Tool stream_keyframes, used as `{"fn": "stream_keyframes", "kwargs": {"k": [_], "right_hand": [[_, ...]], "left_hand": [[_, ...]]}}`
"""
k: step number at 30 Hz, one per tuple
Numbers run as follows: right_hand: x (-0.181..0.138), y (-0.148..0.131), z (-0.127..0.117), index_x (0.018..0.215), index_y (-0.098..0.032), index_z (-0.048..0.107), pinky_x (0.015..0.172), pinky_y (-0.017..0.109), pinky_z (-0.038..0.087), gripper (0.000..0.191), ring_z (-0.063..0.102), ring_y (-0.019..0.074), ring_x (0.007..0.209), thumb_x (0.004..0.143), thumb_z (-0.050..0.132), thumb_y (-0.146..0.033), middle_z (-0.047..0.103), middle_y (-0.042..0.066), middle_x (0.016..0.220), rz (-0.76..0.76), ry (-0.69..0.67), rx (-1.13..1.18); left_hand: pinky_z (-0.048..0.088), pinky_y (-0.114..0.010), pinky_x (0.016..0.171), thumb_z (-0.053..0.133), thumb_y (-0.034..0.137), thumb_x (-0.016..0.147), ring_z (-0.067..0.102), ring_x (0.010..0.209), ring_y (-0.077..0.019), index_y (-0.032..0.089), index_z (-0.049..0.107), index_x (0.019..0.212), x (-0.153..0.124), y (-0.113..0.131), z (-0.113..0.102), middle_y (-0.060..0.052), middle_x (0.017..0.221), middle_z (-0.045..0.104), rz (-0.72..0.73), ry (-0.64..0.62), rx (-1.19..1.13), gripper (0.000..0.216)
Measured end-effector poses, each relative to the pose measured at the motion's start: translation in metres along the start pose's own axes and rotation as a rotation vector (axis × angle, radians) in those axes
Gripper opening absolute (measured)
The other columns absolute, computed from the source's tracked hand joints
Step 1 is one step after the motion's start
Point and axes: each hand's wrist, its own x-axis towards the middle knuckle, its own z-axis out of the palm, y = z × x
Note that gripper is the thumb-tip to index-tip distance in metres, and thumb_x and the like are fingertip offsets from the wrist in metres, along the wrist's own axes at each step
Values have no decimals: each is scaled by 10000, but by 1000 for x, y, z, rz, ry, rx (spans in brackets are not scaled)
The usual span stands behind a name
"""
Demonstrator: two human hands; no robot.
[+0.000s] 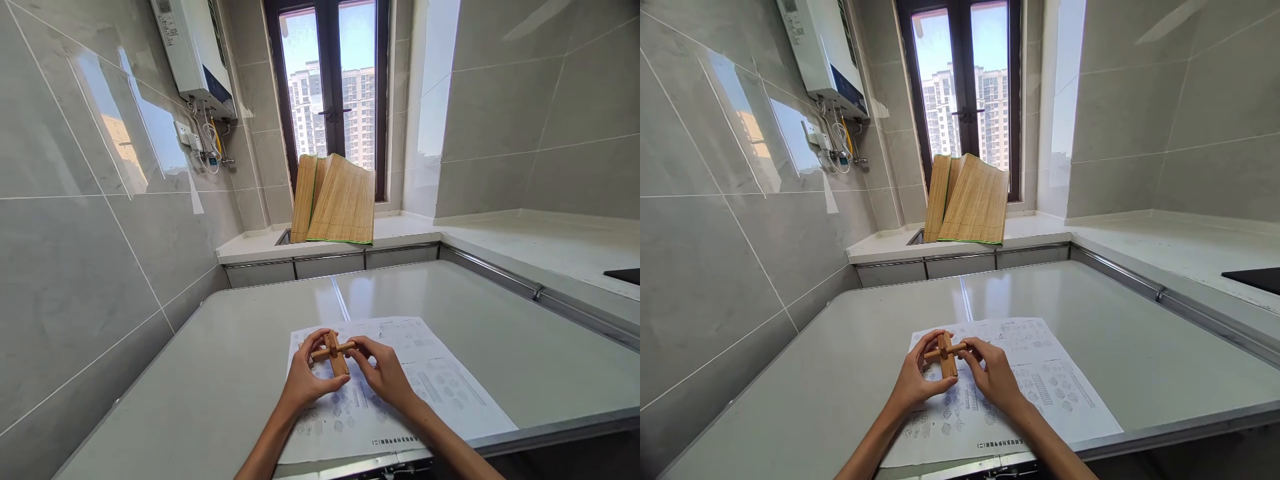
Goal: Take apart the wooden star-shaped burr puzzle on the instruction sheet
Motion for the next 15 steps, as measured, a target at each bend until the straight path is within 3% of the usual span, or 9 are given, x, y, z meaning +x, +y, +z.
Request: {"fn": "stream_keyframes", "kwargs": {"k": [5, 8, 12, 15], "right_hand": [[1, -1, -2, 1186, -272, 702, 773, 321, 588, 219, 736, 202, 877, 1091, 505, -254, 769, 63, 1087, -156, 17, -62], [3, -2, -9, 1252, -288, 678, 827, 342, 586, 265, 738, 215, 970, 1099, 475, -211, 757, 73, 1136, -252, -35, -120], [6, -3, -30, 1336, -296, 647, 785, 343, 579, 316, 730, 212, 917, 1101, 457, -202, 753, 71, 1096, -262, -190, -179], [8, -9, -45, 1311, -286, 667, 797, 344, 571, 295, 714, 204, 896, 1092, 481, -217, 756, 61, 1060, -203, -296, -160]], "left_hand": [[434, -544, 1184, 878, 548, 765, 565, 1399, -370, 299, 504, 1483, -1, 7, -2, -149, 1549, 553, -17, -116, -266, 847], [439, -571, 1175, 845, 627, 779, 556, 1409, -392, 302, 462, 1534, 0, 7, -4, -160, 1551, 553, -68, -187, -353, 907], [399, -568, 1219, 910, 535, 740, 528, 1438, -399, 248, 575, 1431, 0, 3, -2, -155, 1509, 587, -121, -262, -320, 821], [404, -546, 1223, 961, 417, 693, 543, 1425, -373, 259, 568, 1425, 0, 1, 1, -138, 1470, 605, -135, -281, -246, 846]]}}
